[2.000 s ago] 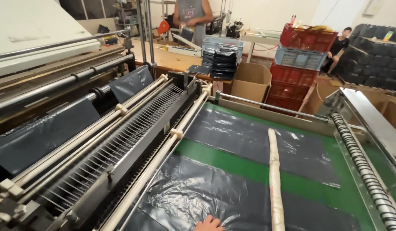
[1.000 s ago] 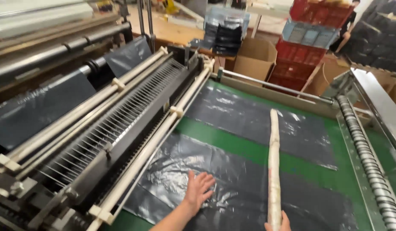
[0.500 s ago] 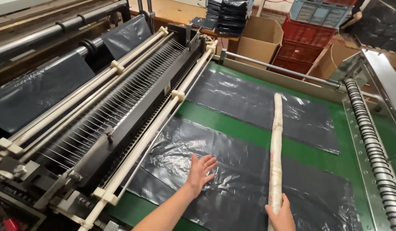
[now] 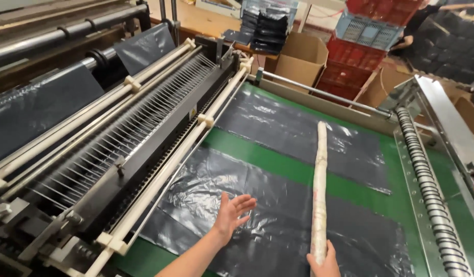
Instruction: Managing plastic bags on a conveyor belt by flattening them with a pole and stacking them.
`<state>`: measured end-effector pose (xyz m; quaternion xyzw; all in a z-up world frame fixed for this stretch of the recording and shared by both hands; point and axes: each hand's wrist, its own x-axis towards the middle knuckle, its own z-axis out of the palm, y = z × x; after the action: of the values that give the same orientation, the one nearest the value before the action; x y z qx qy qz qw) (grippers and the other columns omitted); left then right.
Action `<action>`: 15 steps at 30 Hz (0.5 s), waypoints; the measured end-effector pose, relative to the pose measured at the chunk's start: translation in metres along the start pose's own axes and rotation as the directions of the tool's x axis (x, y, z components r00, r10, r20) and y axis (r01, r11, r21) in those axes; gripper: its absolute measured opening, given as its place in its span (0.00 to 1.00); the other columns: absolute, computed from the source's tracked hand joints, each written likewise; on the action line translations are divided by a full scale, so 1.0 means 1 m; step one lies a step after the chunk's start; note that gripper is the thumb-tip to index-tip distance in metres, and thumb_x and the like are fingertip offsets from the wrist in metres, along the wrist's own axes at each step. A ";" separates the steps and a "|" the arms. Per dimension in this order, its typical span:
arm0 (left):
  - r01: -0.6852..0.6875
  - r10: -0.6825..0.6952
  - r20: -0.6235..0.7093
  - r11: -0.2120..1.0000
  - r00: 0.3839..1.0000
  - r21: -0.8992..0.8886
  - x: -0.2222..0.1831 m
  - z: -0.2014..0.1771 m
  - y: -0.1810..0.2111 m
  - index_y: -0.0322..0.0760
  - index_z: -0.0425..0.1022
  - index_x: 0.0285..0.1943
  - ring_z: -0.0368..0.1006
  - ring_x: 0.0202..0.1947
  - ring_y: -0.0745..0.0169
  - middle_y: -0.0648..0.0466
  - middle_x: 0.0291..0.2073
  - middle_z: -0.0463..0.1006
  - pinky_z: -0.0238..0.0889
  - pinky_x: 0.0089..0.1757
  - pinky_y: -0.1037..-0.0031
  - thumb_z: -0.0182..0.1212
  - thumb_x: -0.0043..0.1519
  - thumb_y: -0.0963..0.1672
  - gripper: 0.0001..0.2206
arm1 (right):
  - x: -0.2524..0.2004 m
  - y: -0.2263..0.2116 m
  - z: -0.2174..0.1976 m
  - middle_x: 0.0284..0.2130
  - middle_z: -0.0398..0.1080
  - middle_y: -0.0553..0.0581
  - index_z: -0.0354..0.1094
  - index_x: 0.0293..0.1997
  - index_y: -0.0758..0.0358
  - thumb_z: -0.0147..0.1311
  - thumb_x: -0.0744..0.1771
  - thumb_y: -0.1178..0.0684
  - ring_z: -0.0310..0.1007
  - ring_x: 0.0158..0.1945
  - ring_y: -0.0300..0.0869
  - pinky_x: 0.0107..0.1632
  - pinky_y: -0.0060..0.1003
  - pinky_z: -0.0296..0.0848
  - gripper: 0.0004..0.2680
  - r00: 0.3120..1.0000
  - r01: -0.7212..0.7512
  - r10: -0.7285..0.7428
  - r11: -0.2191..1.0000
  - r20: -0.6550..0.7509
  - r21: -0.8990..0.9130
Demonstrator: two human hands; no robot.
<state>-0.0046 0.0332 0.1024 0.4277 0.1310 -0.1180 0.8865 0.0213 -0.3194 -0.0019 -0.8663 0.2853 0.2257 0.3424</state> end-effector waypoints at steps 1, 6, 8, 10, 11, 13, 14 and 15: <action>-0.008 0.008 -0.017 1.000 1.000 -0.001 0.000 0.001 0.002 0.35 0.69 0.66 0.71 0.63 0.53 0.46 0.60 0.77 0.53 0.64 0.52 0.22 0.56 0.65 0.45 | 0.006 0.004 0.003 0.71 0.50 0.49 0.36 0.77 0.49 0.61 0.61 0.39 0.64 0.66 0.50 0.61 0.46 0.66 0.38 0.997 0.051 -0.051 0.999 -0.060 -0.002; -0.002 0.002 -0.002 1.000 1.000 0.003 0.001 0.000 -0.003 0.34 0.68 0.67 0.70 0.64 0.53 0.45 0.61 0.77 0.52 0.64 0.53 0.21 0.54 0.65 0.47 | 0.017 0.019 0.014 0.67 0.60 0.50 0.43 0.76 0.47 0.65 0.59 0.42 0.71 0.61 0.51 0.58 0.42 0.67 0.37 0.981 0.081 -0.078 0.997 -0.176 0.007; -0.005 0.005 -0.001 1.000 1.000 0.011 0.000 0.001 -0.004 0.35 0.72 0.64 0.72 0.62 0.53 0.45 0.59 0.79 0.54 0.63 0.52 0.22 0.54 0.66 0.46 | 0.016 0.023 0.017 0.64 0.64 0.50 0.46 0.75 0.45 0.66 0.58 0.43 0.72 0.59 0.52 0.57 0.42 0.68 0.37 0.961 0.142 -0.136 0.990 -0.240 0.008; -0.009 0.009 0.001 1.000 1.000 0.013 0.001 0.001 -0.004 0.34 0.72 0.63 0.73 0.62 0.54 0.45 0.58 0.79 0.55 0.63 0.52 0.22 0.54 0.65 0.46 | 0.016 0.015 0.012 0.66 0.62 0.49 0.44 0.75 0.45 0.65 0.59 0.42 0.72 0.60 0.51 0.58 0.42 0.67 0.37 0.978 0.089 -0.086 0.996 -0.192 0.008; -0.011 0.011 0.001 1.000 1.000 0.018 0.001 0.000 -0.004 0.34 0.72 0.63 0.73 0.61 0.54 0.45 0.58 0.80 0.56 0.63 0.53 0.22 0.55 0.65 0.46 | 0.015 0.012 0.010 0.67 0.60 0.48 0.42 0.76 0.46 0.65 0.61 0.41 0.71 0.60 0.50 0.58 0.42 0.67 0.37 0.990 0.033 -0.032 0.999 -0.141 0.007; -0.029 0.029 0.005 0.999 1.000 0.024 -0.001 0.002 -0.001 0.35 0.73 0.63 0.73 0.61 0.54 0.46 0.57 0.80 0.55 0.63 0.53 0.21 0.55 0.65 0.46 | 0.013 0.009 0.009 0.67 0.60 0.49 0.41 0.76 0.45 0.65 0.61 0.42 0.71 0.60 0.51 0.58 0.41 0.67 0.37 0.989 0.048 -0.045 0.999 -0.144 0.013; -0.038 0.037 0.007 0.999 0.999 0.031 -0.004 0.003 -0.001 0.36 0.73 0.63 0.74 0.61 0.55 0.46 0.57 0.81 0.55 0.63 0.53 0.21 0.55 0.65 0.46 | 0.010 0.011 0.008 0.67 0.59 0.50 0.40 0.76 0.45 0.66 0.61 0.43 0.71 0.61 0.51 0.58 0.41 0.67 0.37 0.988 0.053 -0.050 0.998 -0.144 0.018; -0.039 0.039 0.008 0.999 0.999 0.027 -0.004 -0.002 -0.004 0.36 0.73 0.63 0.74 0.61 0.55 0.46 0.57 0.81 0.55 0.63 0.53 0.21 0.55 0.65 0.46 | 0.003 0.013 0.024 0.67 0.59 0.50 0.40 0.76 0.45 0.66 0.61 0.43 0.71 0.61 0.51 0.58 0.41 0.67 0.37 0.988 0.054 -0.051 0.998 -0.146 0.015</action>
<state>-0.0098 0.0327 0.1002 0.4418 0.1180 -0.1041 0.8832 0.0100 -0.3108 -0.0258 -0.8843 0.2889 0.1500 0.3347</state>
